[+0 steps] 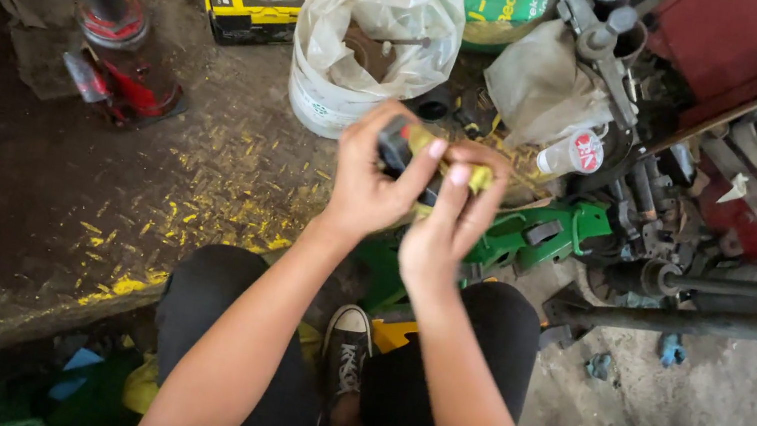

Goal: The person wipes a red and black impact wrench with a yellow cloth, then cleans a long metal rod and a black metal bar with the same cloth. The person works at a cluttered workbench, handling each tool individually and wiping them down.

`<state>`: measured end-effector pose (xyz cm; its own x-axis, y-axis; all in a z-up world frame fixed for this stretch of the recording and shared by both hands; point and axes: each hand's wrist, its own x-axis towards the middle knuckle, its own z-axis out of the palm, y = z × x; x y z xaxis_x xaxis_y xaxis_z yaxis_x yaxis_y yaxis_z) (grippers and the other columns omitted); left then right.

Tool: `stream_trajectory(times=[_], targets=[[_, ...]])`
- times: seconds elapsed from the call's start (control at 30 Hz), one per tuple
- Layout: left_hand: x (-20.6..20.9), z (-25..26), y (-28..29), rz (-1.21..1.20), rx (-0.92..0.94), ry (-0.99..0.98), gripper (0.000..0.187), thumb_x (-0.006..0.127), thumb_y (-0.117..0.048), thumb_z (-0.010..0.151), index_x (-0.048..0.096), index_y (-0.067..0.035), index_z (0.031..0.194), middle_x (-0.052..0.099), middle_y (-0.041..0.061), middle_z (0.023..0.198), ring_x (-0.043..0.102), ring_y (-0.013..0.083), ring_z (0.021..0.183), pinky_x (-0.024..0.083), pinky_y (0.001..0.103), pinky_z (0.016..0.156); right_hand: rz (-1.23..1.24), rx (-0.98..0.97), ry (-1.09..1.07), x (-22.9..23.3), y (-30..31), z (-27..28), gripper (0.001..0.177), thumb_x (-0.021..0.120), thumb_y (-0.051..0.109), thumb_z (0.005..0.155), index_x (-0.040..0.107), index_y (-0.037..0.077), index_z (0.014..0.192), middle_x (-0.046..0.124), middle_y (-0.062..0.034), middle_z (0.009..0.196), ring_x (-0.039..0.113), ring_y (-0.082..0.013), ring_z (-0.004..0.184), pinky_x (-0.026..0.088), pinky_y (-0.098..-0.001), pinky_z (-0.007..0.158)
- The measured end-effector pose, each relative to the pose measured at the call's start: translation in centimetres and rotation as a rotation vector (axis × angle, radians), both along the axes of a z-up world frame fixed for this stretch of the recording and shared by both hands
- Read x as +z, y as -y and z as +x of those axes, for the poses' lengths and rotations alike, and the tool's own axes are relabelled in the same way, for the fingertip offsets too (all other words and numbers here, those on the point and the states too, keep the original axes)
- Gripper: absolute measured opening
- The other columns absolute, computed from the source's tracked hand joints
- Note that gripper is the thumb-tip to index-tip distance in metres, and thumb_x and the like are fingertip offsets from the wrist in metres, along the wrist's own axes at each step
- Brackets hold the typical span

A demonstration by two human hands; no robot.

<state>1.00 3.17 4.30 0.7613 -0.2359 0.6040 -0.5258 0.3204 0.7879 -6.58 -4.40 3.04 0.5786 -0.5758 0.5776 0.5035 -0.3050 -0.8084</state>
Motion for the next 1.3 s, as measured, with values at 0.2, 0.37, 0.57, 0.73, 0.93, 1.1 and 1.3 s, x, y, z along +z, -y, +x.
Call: stream_trajectory(times=[0.2,0.37,0.57,0.73,0.93,1.1,1.3], targets=[[0.5,-0.9,-0.7,-0.097,0.127,-0.072,0.027,0.084,-0.017,0.083,0.067,0.000,0.097,0.065,0.007,0.085,0.062,0.0152,0.075,0.051,0.030,0.071,-0.184,-0.172,-0.116,-2.3,-4.1,-0.2,0.069,0.030,0.048,0.117,0.019,-0.003,0.161,0.028,-0.0237,0.166,0.033,-0.0322,0.154,0.027,-0.0433,0.129],[-0.4,-0.5,0.1,-0.154,0.048,-0.162,0.022,0.087,-0.017,0.084,0.073,-0.002,0.090,0.065,0.004,0.085,0.062,0.0141,0.077,0.051,0.029,0.072,-0.154,-0.037,-0.211,-4.2,-2.9,-0.3,0.074,0.026,0.051,0.115,0.016,-0.005,0.162,0.033,-0.0240,0.162,0.037,-0.0327,0.152,0.030,-0.0435,0.126],[0.8,-0.7,-0.3,-0.045,-0.011,-0.167,0.026,0.085,-0.018,0.087,0.078,-0.003,0.107,0.065,0.005,0.090,0.060,0.0153,0.086,0.051,0.031,0.079,-0.002,0.044,-0.090,-1.2,-2.7,0.9,0.081,0.026,0.060,0.110,0.016,-0.001,0.163,0.039,-0.0198,0.156,0.043,-0.0277,0.145,0.037,-0.0400,0.121],[1.1,-0.1,-0.6,-0.098,-0.045,-0.138,0.029,0.074,-0.021,0.095,0.075,-0.002,0.116,0.066,0.005,0.111,0.063,0.0170,0.107,0.050,0.032,0.099,-0.068,0.017,-0.208,-7.6,-1.4,1.1,0.074,0.025,0.058,0.111,0.037,-0.002,0.152,0.057,-0.0152,0.133,0.060,-0.0235,0.119,0.050,-0.0380,0.101],[0.1,0.0,0.2,-0.177,-0.084,-0.388,0.029,0.068,-0.023,0.101,0.075,0.003,0.112,0.073,0.005,0.099,0.067,0.0138,0.092,0.052,0.030,0.085,-0.339,-0.167,-0.464,-14.8,0.2,-0.4,0.032,0.041,0.027,0.115,0.055,-0.002,0.113,0.061,-0.0200,0.094,0.059,-0.0227,0.085,0.047,-0.0402,0.074],[-0.4,-1.0,0.6,-0.130,-0.157,-0.463,0.031,0.070,-0.025,0.101,0.076,0.003,0.113,0.068,0.000,0.080,0.058,0.0066,0.068,0.049,0.024,0.061,-0.140,-0.177,-0.362,-7.0,-1.7,0.2,0.029,0.048,0.021,0.109,0.061,-0.005,0.113,0.069,-0.0175,0.095,0.064,-0.0161,0.088,0.051,-0.0361,0.078],[-0.7,-0.1,-0.2,-0.199,-0.099,-0.439,0.034,0.066,-0.029,0.105,0.075,0.004,0.109,0.073,0.001,0.086,0.064,0.0068,0.074,0.053,0.023,0.067,-0.100,-0.196,-0.410,-11.3,-0.4,-0.1,0.017,0.053,0.009,0.111,0.060,-0.005,0.115,0.063,-0.0194,0.096,0.057,-0.0169,0.086,0.048,-0.0325,0.077]])
